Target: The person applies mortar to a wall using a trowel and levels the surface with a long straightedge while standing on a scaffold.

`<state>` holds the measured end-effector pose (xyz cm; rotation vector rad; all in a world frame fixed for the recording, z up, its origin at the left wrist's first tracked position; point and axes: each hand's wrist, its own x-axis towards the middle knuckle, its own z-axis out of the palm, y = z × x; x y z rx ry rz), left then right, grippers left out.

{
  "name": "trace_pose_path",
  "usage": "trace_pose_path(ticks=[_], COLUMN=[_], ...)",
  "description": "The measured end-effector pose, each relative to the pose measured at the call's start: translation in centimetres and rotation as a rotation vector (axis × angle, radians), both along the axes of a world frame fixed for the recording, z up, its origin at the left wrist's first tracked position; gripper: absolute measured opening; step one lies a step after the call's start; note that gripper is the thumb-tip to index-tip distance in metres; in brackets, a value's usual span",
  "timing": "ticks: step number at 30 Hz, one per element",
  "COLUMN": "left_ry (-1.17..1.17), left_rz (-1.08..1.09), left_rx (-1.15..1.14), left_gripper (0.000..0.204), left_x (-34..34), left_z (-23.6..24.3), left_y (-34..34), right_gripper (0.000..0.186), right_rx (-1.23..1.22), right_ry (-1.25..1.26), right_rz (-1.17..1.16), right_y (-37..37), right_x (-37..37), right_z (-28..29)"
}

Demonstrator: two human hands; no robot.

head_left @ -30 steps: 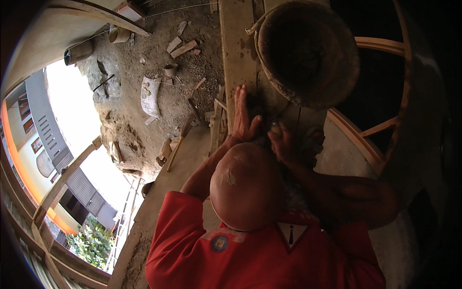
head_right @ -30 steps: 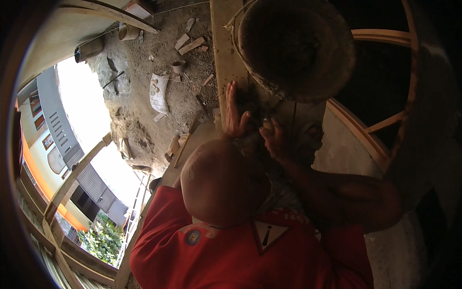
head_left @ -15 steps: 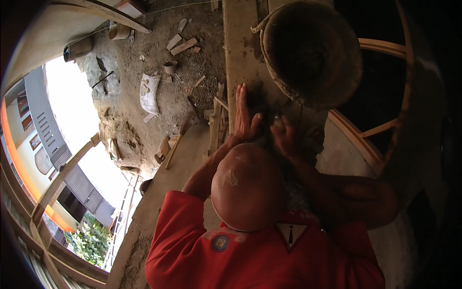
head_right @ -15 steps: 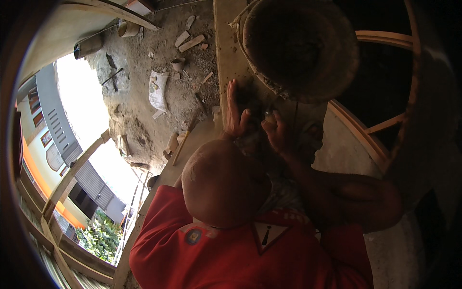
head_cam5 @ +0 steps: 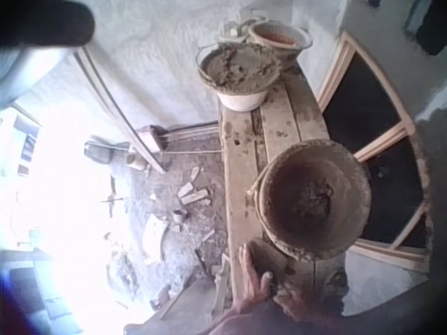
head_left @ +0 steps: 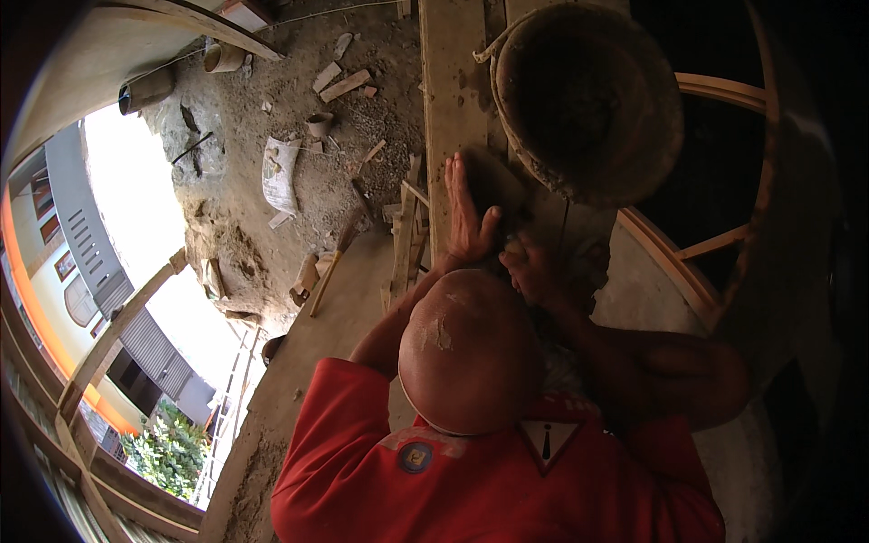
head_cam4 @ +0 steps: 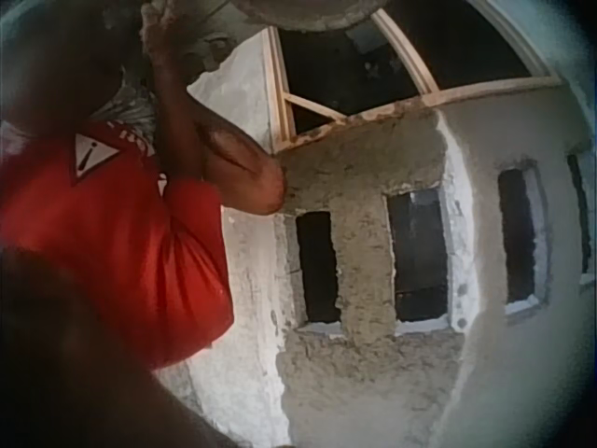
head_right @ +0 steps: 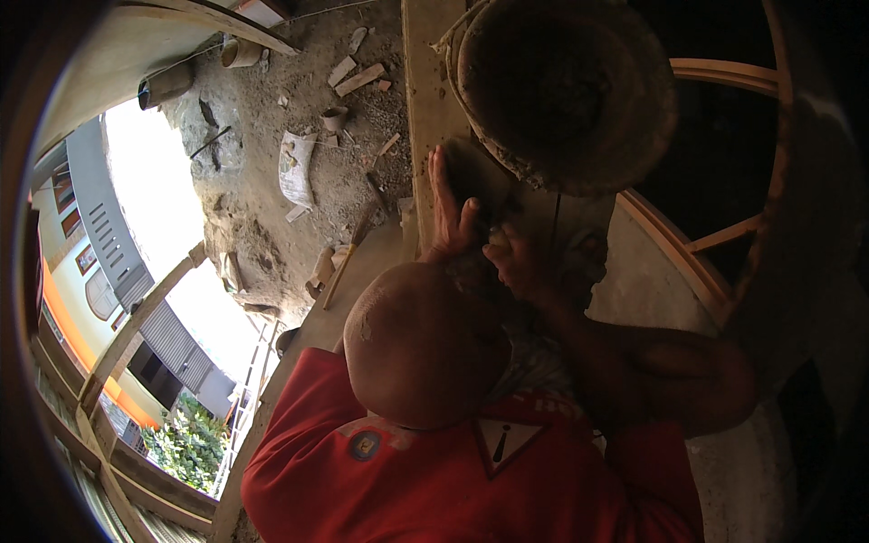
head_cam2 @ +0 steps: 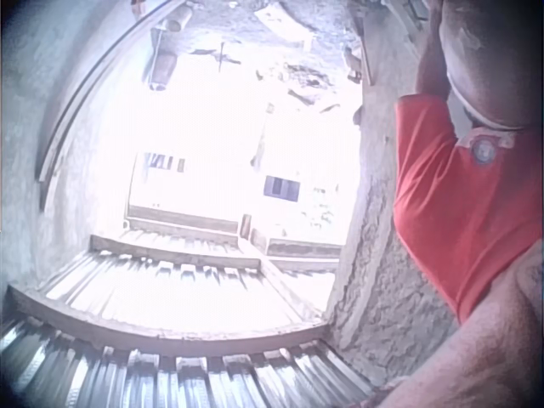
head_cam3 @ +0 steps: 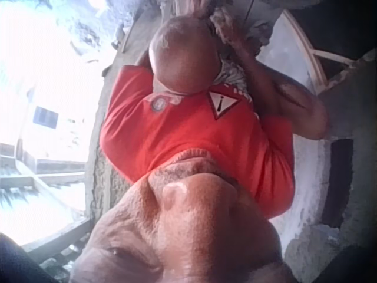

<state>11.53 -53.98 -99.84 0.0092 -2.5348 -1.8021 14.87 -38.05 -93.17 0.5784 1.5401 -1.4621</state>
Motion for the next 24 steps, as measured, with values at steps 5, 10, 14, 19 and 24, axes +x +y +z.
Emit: trace_pose_path(ticks=[5,10,14,19,24], left_ry=[0.032,0.01,0.255,0.308,0.128], left_rz=[0.009,0.052,0.391,0.756,0.736], left_rx=[0.018,0.044,0.136,0.105,0.145], left_gripper=[0.092,0.09,0.089,0.069,0.064], left_x=[-0.2,-0.7,-3.6,-6.3,-7.8], left_z=[0.4,0.9,6.1,8.1,8.4], left_y=[0.4,0.3,-3.1,-9.8,-10.6], right_gripper=[0.025,0.024,0.03,0.049,0.053], right_rx=[-0.067,-0.197,-0.225,-0.282,-0.033], right_ry=[-0.08,-0.118,-0.04,-0.048,0.72], right_rz=[-0.106,-0.084,-0.007,-0.211,-0.074], right_y=[-0.7,-0.8,-1.2,-0.7,3.8], right_x=[1.4,0.5,-2.3,-7.0,-9.7], right_z=[-1.3,-2.2,2.8,13.8,18.6])
